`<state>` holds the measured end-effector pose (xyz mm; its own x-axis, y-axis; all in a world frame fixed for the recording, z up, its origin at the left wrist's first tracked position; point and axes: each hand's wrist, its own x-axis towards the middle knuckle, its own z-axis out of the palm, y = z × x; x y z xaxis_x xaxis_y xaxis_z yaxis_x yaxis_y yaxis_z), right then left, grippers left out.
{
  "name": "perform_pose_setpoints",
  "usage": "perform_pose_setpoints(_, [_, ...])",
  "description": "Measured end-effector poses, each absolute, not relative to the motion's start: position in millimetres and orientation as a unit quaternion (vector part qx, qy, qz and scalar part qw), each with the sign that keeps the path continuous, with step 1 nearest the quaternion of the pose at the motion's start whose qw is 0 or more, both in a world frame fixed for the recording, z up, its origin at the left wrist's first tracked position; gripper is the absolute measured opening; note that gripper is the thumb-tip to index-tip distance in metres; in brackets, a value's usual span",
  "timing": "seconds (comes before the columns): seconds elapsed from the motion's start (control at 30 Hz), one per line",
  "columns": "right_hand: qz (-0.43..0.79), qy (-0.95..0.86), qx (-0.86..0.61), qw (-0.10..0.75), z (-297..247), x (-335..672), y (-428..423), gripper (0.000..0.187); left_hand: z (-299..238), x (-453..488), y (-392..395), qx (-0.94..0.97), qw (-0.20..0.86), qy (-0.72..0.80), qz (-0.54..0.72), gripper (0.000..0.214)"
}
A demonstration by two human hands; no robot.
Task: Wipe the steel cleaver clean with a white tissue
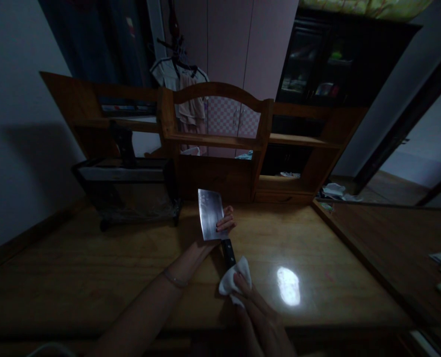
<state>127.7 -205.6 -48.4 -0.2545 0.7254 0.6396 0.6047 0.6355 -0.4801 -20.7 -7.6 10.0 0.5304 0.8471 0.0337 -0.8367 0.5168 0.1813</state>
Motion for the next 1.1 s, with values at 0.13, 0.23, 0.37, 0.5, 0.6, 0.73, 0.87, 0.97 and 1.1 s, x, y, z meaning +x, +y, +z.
perform_pose_setpoints(0.13, [0.112,-0.764,-0.457,0.442,-39.9,133.0,-201.1,0.050,13.8,-21.2,-9.4,0.086,0.874,0.037,0.477,0.036])
perform_pose_setpoints(0.23, [0.126,-0.732,-0.496,0.450,-26.9,136.6,-191.8,0.049,11.7,-21.1,-8.9,0.094,0.869,0.043,0.484,0.031])
perform_pose_setpoints(0.37, [0.170,-0.716,-0.503,0.453,-11.5,130.5,-173.3,0.045,7.3,-20.3,-7.0,0.113,0.848,0.064,0.514,0.021])
perform_pose_setpoints(0.5, [0.193,-0.736,-0.471,0.446,-7.2,111.4,-156.5,0.043,7.2,-19.8,-5.4,0.120,0.846,0.086,0.512,0.020])
perform_pose_setpoints(0.6, [0.211,-0.736,-0.468,0.442,-9.1,100.7,-151.8,0.042,7.0,-19.8,-5.0,0.115,0.851,0.081,0.506,0.022])
perform_pose_setpoints(0.73, [0.207,-0.731,-0.482,0.436,-16.2,100.3,-157.3,0.043,4.4,-20.4,-5.4,0.098,0.860,0.048,0.499,0.026])
perform_pose_setpoints(0.87, [0.186,-0.729,-0.486,0.445,-24.3,106.4,-168.9,0.043,2.6,-20.5,-3.9,0.103,0.860,0.061,0.496,0.029])
perform_pose_setpoints(0.97, [0.156,-0.732,-0.486,0.451,-28.0,109.4,-177.1,0.041,-0.4,-20.6,-0.2,0.105,0.860,0.060,0.496,0.030])
perform_pose_setpoints(1.1, [0.098,-0.756,-0.482,0.432,-32.7,111.1,-185.6,0.041,-9.1,-21.7,5.8,0.146,0.865,0.042,0.478,0.031])
